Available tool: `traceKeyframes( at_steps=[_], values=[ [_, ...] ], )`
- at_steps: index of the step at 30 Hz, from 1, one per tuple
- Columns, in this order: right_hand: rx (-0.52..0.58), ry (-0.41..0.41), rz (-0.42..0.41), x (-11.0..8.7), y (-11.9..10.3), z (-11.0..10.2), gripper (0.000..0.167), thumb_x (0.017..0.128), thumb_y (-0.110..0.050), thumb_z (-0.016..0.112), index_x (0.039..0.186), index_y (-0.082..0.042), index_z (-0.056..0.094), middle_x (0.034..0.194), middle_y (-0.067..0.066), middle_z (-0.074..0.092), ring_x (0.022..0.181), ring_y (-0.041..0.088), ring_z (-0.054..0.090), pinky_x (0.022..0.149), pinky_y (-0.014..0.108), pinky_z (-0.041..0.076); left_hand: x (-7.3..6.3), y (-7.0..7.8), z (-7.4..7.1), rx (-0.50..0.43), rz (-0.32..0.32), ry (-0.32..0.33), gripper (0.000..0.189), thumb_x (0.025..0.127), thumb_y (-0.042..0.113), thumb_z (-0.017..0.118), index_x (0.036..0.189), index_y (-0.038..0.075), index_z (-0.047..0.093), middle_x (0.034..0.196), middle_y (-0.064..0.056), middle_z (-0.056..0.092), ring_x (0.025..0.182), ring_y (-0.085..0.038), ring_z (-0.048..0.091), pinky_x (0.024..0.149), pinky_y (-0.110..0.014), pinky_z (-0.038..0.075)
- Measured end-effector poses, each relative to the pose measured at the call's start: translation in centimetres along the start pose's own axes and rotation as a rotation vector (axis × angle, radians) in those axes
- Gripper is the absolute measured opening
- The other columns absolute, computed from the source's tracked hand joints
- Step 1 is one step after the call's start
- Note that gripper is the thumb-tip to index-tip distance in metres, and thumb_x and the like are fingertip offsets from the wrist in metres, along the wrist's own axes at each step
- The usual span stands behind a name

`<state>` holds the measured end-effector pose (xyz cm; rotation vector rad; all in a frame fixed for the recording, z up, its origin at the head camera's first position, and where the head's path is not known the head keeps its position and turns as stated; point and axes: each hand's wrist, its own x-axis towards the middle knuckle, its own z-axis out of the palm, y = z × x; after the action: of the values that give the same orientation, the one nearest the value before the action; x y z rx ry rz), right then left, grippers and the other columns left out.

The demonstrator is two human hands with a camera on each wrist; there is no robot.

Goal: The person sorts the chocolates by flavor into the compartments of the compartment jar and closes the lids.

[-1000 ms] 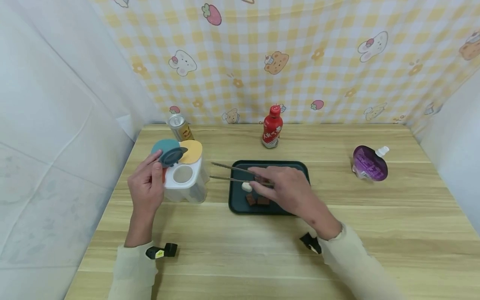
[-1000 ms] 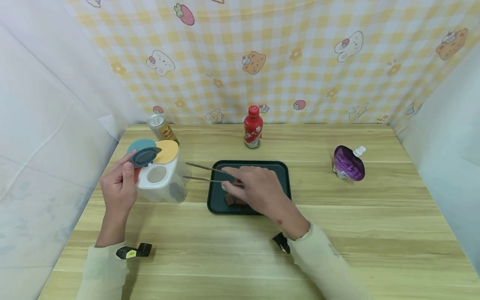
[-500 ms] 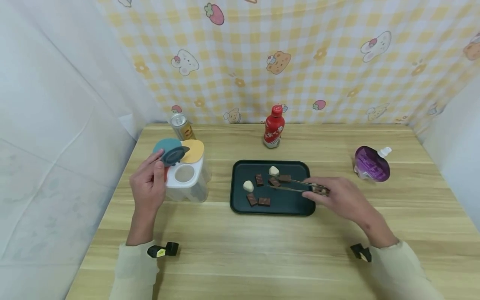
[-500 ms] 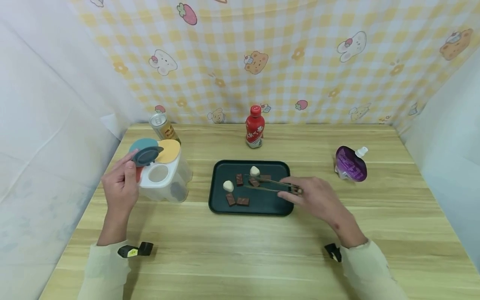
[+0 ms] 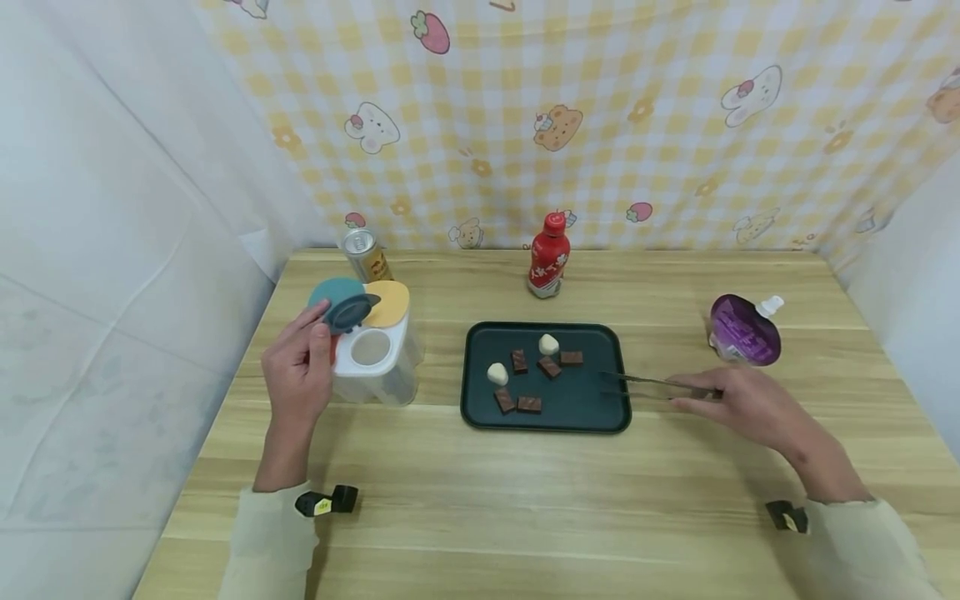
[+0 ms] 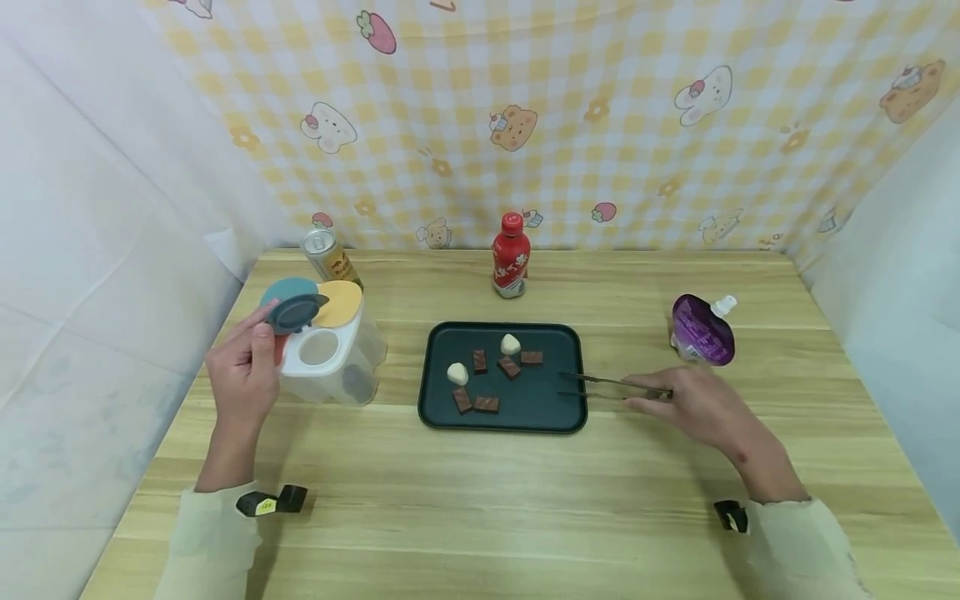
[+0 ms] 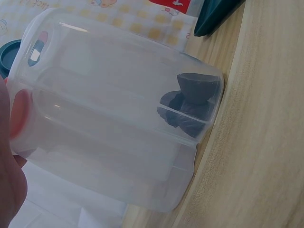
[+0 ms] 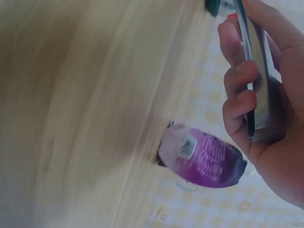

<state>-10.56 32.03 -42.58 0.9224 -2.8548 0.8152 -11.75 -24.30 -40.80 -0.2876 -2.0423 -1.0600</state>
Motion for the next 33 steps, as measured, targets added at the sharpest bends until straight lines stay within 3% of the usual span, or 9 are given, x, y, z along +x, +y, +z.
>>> traceKeyframes(
  at_steps=[7,14,22,28,33],
  values=[
    [-0.035,-0.013,0.030,-0.3,0.8,-0.3,0.033,0.085,-0.018,0.086,0.114,-0.006,0.079,0.094,0.001,0.078,0.058,-0.003,0.046,0.052,0.022,0.042,0.1,0.0,0.0,-0.006,0.012,0.003,0.052,0.106,0.026,0.059,0.066,-0.005,0.064,0.102,-0.021,0.075,0.114,-0.034,0.068,0.107,-0.032,0.047],
    [-0.077,-0.039,-0.006,0.2,1.4,-0.1,0.031,0.088,-0.018,0.084,0.116,-0.007,0.079,0.101,0.002,0.078,0.077,-0.002,0.061,0.064,0.031,0.056,0.0,-0.1,0.0,-0.005,0.016,0.006,0.052,0.105,0.024,0.060,0.062,-0.004,0.061,0.102,-0.021,0.076,0.113,-0.035,0.069,0.106,-0.032,0.048],
    [-0.069,-0.055,-0.008,0.5,1.6,0.3,0.029,0.089,-0.014,0.082,0.117,-0.005,0.078,0.102,-0.001,0.077,0.089,0.012,0.070,0.072,0.038,0.059,0.1,0.0,0.0,-0.014,0.019,0.000,0.049,0.106,0.024,0.059,0.068,-0.007,0.066,0.102,-0.021,0.075,0.114,-0.035,0.068,0.107,-0.033,0.047],
    [-0.097,-0.054,-0.012,0.4,1.7,0.7,0.029,0.087,-0.015,0.084,0.113,-0.006,0.080,0.099,-0.002,0.073,0.086,0.014,0.067,0.070,0.037,0.056,0.0,0.0,0.0,-0.014,0.019,-0.002,0.051,0.106,0.024,0.059,0.062,-0.004,0.061,0.099,-0.022,0.076,0.114,-0.035,0.068,0.107,-0.033,0.047],
    [-0.106,-0.043,-0.015,0.4,1.8,0.9,0.030,0.084,-0.014,0.086,0.112,-0.004,0.080,0.096,-0.003,0.072,0.084,0.014,0.065,0.067,0.034,0.054,0.0,0.0,0.0,-0.010,0.013,-0.007,0.048,0.105,0.022,0.059,0.068,-0.007,0.066,0.099,-0.022,0.076,0.114,-0.035,0.068,0.107,-0.033,0.047]
  ],
)
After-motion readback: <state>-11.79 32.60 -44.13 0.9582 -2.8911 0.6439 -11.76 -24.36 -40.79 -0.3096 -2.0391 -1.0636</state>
